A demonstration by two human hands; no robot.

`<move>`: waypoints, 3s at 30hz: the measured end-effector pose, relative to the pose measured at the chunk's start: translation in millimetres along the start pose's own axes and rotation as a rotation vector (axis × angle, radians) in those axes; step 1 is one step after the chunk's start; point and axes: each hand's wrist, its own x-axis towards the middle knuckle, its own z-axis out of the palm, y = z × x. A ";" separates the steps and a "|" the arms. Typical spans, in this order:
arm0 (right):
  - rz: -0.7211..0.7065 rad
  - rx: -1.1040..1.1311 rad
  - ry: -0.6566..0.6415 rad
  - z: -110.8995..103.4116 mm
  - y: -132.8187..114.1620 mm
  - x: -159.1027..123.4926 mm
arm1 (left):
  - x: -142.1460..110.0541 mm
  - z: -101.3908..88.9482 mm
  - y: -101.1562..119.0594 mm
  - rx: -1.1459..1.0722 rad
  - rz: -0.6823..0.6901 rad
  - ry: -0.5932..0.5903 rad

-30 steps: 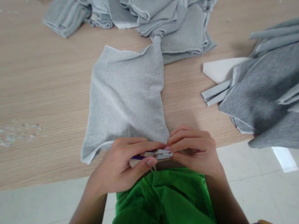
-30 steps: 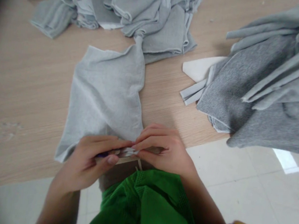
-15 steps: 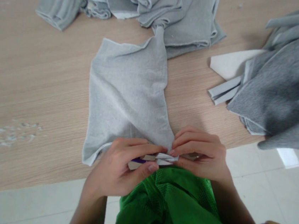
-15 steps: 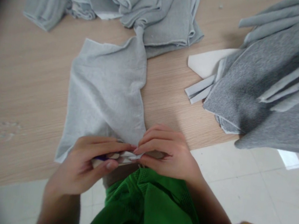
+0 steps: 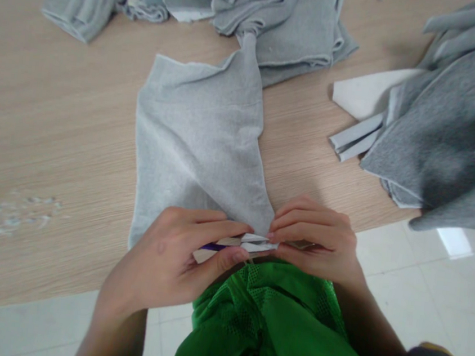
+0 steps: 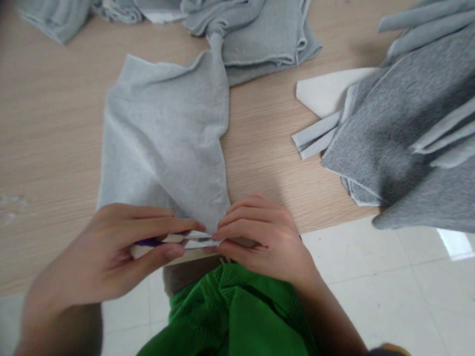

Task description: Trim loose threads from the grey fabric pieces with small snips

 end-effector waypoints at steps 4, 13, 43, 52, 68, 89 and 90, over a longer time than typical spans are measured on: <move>0.001 -0.017 0.013 0.1 0.9 -1.4 | -2.3 1.7 -0.7 0.001 0.013 0.026; -0.007 -0.036 0.011 0.4 0.4 -0.4 | -2.3 5.7 -2.4 -0.008 0.024 0.042; -0.029 -0.071 -0.017 1.0 2.4 -2.1 | 8.4 2.6 -4.7 -0.095 0.039 -0.075; -0.032 -0.058 -0.012 -0.3 1.9 -1.3 | 7.8 6.1 -1.9 -0.059 0.030 -0.035; -0.025 -0.068 -0.014 0.8 2.0 -1.8 | 2.7 -3.8 -3.8 0.001 0.046 -0.096; -0.037 -0.078 -0.027 -0.2 1.8 -3.6 | 3.5 -9.2 2.6 0.100 0.057 -0.085; -0.038 -0.076 -0.020 -0.2 1.7 -3.8 | 3.4 -9.3 2.9 0.105 0.063 -0.087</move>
